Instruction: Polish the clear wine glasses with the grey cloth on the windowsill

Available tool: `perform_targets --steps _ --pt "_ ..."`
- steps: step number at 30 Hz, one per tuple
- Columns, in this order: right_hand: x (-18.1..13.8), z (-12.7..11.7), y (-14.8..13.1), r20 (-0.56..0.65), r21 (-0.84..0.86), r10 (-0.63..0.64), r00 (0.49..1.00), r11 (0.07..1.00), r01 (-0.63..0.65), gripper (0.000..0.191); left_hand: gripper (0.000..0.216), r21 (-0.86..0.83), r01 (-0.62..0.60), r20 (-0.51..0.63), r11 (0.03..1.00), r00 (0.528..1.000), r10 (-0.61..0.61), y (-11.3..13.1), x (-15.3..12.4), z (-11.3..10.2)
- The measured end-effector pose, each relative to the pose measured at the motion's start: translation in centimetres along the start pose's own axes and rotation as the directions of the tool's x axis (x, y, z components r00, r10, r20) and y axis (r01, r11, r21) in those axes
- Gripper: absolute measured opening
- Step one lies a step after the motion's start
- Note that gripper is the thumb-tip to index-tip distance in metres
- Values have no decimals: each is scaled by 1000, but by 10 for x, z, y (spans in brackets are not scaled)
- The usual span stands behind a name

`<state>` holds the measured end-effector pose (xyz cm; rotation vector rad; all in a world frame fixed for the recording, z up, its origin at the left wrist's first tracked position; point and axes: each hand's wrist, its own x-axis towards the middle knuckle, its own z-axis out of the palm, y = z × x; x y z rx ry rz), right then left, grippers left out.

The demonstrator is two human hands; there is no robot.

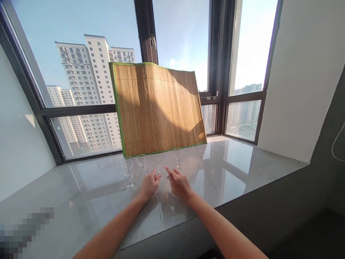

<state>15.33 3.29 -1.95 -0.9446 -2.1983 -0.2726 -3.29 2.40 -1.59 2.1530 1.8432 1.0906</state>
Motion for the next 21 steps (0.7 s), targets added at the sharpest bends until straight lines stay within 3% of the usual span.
perform_targets --steps 3,6,8,10,14,18,21 --pt "20 -14 -16 19 -85 -140 990 986 141 74 36 119 -43 17 992 999 41 5 -3 -3" --pt "42 -27 -30 139 -114 -190 972 972 206 81 21 194 -103 62 976 994 93 9 -3 -5" --pt "50 -31 -32 179 -101 -125 976 984 144 86 16 221 -147 96 964 987 128 11 -3 -6" --pt "51 -33 -25 135 -55 -8 991 998 15 88 16 224 -202 114 954 977 180 12 -4 -8" --pt "40 -32 3 1 105 198 980 975 -197 84 42 187 -325 142 927 943 302 13 -5 -7" --pt "29 -31 22 -51 323 376 925 883 -341 76 50 104 -367 138 924 926 352 12 -6 -1" --pt "23 -30 29 -26 515 486 873 755 -405 70 50 -37 -368 137 929 919 369 11 -7 2"
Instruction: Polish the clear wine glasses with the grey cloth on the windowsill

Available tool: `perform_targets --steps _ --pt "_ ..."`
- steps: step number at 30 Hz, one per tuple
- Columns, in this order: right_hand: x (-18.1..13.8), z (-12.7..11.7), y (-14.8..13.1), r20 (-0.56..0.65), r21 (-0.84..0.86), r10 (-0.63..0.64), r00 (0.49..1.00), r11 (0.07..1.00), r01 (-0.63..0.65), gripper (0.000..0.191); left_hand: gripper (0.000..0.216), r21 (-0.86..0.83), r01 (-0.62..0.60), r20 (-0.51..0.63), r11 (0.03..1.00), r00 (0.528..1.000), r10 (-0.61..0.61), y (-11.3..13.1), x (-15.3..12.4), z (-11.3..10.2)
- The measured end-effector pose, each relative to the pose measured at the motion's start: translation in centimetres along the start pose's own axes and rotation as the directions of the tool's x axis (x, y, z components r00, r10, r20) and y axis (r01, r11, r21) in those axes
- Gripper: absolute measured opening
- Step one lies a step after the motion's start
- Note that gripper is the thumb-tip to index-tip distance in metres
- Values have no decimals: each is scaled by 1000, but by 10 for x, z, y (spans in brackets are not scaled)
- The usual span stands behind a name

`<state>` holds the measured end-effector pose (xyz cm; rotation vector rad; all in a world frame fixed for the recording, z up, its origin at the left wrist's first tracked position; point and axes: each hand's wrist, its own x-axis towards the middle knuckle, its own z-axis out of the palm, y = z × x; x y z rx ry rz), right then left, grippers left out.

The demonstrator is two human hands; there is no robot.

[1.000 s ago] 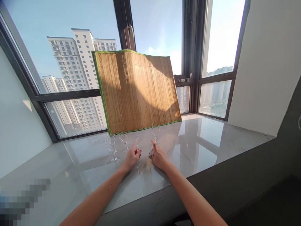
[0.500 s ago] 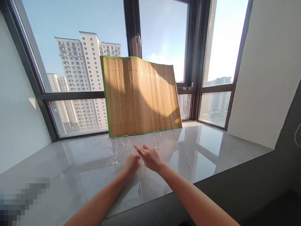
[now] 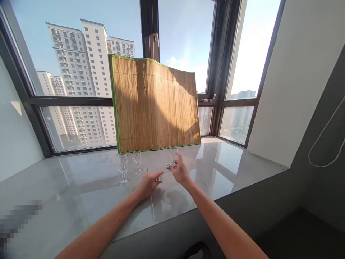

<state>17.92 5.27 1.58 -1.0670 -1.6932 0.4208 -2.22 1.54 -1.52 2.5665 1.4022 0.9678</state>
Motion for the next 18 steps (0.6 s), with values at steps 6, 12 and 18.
perform_targets --steps 6,12,18 --pt "-14 1 7 108 379 285 953 874 -304 83 41 -295 105 -79 950 988 -134 1 1 2" --pt "-36 15 -21 102 440 213 972 866 -236 78 41 -287 177 -105 942 971 -214 -3 2 5" --pt "-27 5 -38 -172 158 20 985 987 8 64 41 -193 226 -105 955 963 -250 -2 1 2"
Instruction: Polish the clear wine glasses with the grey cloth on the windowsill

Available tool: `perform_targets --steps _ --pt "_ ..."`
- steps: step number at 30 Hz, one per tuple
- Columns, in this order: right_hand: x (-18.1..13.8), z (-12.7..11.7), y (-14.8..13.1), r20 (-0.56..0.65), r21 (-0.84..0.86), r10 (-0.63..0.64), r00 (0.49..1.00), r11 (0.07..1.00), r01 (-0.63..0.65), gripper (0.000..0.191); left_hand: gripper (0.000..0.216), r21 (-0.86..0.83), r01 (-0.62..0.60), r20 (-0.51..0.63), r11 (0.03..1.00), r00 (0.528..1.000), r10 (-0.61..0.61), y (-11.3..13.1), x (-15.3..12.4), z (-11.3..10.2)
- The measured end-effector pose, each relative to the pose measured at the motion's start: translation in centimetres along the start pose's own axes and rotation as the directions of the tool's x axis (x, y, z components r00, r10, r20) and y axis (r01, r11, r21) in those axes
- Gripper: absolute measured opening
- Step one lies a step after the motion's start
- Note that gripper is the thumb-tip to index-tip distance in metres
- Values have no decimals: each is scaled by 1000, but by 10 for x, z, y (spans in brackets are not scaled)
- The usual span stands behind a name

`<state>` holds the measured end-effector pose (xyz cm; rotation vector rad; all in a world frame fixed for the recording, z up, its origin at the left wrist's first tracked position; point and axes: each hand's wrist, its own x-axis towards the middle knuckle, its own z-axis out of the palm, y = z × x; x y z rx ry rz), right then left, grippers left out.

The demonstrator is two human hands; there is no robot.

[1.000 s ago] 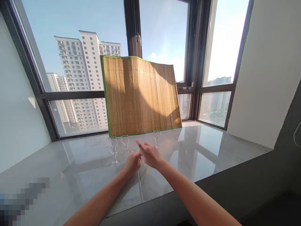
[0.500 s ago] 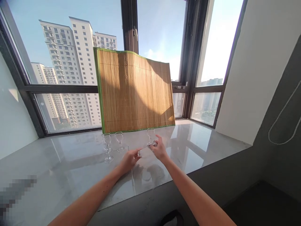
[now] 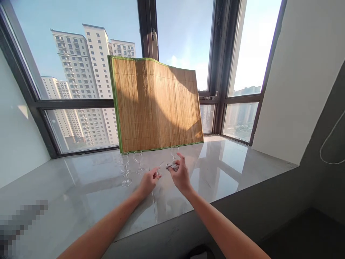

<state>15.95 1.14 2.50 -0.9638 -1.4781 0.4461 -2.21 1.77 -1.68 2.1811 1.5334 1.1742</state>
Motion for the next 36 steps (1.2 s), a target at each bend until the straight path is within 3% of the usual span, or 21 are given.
perform_targets --steps 3,5,8,12,14,17,19,23,26,28,32,36 --pt "14 -9 9 2 -6 21 1000 1000 -21 63 42 -10 -14 30 1000 999 14 3 0 0" --pt "19 -15 16 149 8 46 988 999 -48 59 44 -22 -36 59 999 998 37 6 -1 0" --pt "21 -22 19 363 41 76 929 994 -97 54 45 -26 -54 103 998 993 57 9 -2 -1" --pt "21 -29 6 470 183 178 865 938 -293 66 41 -99 -80 101 992 991 90 9 -4 0" --pt "21 -31 2 443 277 220 869 888 -366 67 40 -140 -57 74 989 995 68 5 -2 3" --pt "20 -29 7 265 356 285 921 859 -369 71 37 -165 -2 44 986 999 9 -3 3 9" --pt "16 -25 14 211 358 320 924 854 -378 81 32 -143 20 11 990 1000 -19 -7 5 11" --pt "4 -13 26 359 368 377 854 784 -500 103 21 23 49 -34 999 998 -48 -7 5 9" --pt "-7 2 28 463 385 362 809 740 -552 107 23 62 35 57 997 998 -38 1 4 4" --pt "-13 13 28 493 408 345 799 719 -562 106 23 -53 -37 155 998 987 45 7 4 0" --pt "-17 31 28 438 399 373 818 735 -549 104 35 -301 -169 207 938 949 237 13 2 -2" --pt "-15 39 33 351 395 390 851 763 -512 94 42 -290 -124 173 949 968 179 8 1 5"
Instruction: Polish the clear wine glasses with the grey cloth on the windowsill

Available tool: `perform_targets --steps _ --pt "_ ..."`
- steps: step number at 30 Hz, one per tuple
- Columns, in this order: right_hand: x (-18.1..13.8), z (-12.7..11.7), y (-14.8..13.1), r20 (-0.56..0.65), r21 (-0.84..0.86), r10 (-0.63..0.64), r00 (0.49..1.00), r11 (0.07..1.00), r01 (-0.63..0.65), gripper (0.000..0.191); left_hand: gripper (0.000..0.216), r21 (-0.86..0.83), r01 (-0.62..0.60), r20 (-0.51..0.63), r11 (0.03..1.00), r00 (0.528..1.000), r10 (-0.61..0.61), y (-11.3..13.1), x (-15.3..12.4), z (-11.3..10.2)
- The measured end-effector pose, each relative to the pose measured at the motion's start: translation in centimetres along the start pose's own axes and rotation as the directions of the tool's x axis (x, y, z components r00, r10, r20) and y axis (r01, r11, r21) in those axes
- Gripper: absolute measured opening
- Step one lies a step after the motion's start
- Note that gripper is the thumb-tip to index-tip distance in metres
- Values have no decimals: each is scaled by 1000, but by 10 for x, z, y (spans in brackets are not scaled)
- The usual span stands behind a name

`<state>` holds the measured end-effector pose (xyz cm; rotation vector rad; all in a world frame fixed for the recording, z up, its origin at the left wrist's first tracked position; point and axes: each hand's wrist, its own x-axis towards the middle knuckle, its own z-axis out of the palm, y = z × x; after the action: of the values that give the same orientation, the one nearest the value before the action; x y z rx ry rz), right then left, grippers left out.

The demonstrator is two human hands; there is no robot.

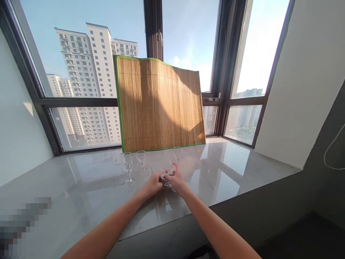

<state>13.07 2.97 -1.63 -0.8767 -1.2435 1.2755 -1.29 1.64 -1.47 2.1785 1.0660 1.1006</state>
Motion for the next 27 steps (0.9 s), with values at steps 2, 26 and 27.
perform_targets --steps 2,26,27 --pt "3 1 3 -9 -15 -22 1000 1000 22 86 41 58 41 -20 997 999 -40 -4 0 2" --pt "30 -43 1 -550 -454 -239 800 890 -47 86 44 89 335 -969 938 247 4 -1 -8 -108" --pt "22 -39 0 -570 -497 -290 769 867 -41 84 41 26 313 -968 949 244 -54 -3 -8 -107"
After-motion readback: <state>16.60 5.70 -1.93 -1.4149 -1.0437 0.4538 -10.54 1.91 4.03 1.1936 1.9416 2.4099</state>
